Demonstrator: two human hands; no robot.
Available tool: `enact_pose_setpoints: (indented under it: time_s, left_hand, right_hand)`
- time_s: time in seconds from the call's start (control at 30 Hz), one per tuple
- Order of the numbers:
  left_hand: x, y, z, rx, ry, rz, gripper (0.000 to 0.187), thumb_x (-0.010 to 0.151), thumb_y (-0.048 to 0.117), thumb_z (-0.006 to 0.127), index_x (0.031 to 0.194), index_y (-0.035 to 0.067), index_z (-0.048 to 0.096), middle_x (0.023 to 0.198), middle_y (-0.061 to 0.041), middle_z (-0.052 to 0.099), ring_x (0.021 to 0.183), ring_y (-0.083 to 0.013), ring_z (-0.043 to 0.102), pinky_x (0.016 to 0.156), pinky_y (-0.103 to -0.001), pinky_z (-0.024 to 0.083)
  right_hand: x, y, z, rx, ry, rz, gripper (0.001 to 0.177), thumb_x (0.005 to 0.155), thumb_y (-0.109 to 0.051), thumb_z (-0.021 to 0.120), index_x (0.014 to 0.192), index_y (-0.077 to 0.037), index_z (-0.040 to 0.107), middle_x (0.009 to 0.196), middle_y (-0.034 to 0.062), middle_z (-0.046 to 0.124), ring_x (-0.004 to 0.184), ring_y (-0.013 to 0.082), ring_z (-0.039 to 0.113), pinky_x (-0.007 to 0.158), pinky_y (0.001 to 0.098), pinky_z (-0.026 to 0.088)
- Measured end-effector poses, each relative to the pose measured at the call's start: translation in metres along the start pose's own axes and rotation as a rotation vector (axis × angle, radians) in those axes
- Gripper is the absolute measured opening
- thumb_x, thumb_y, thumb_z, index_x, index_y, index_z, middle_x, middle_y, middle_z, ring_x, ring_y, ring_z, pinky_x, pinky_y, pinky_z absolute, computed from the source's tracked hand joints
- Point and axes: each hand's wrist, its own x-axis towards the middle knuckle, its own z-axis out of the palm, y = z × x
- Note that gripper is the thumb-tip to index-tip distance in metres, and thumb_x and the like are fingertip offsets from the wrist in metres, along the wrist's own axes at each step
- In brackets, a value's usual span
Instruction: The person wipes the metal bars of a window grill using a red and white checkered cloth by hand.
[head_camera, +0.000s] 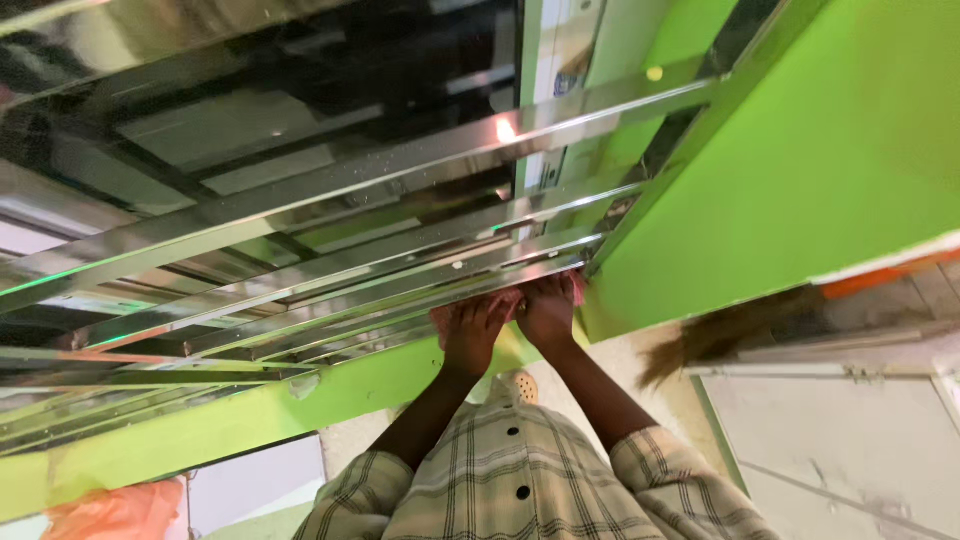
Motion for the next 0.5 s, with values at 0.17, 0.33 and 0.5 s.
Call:
enact_pose_setpoints:
  time_s: [0.17,0.33,0.5]
  left_hand:
    - [-0.004,-0.015,0.013,-0.127,0.069,-0.044,0.049,0.088,0.011,0.057,0.136,0.011,0.063,0.144,-0.015,0.054,0.132,-0.0388,0.051,0.112,-0.060,0.036]
    - [0.011,-0.011,0.021,-0.173,0.048,-0.047,0.053,0.081,0.005,0.055,0.132,0.011,0.067,0.145,-0.017,0.053,0.133,-0.0399,0.050,0.112,-0.058,0.037]
    - [0.027,-0.009,-0.008,-0.248,0.023,0.028,0.065,0.081,0.019,0.065,0.144,0.004,0.056,0.142,-0.021,0.053,0.129,-0.0423,0.051,0.111,-0.058,0.036]
  right_hand:
    - [-0.015,0.008,-0.001,-0.048,-0.044,-0.096,0.053,0.075,-0.020,0.072,0.127,-0.014,0.067,0.134,0.0128,0.065,0.136,0.0335,0.049,0.119,0.0610,0.025]
    - [-0.006,0.024,0.003,-0.050,-0.017,-0.123,0.055,0.075,-0.017,0.069,0.129,-0.011,0.066,0.133,0.0151,0.065,0.133,0.0354,0.050,0.117,0.0594,0.027]
    - [0.004,0.023,-0.003,0.056,0.020,-0.104,0.047,0.087,-0.021,0.063,0.132,-0.006,0.063,0.129,0.0185,0.062,0.126,0.0404,0.055,0.118,0.0604,0.033]
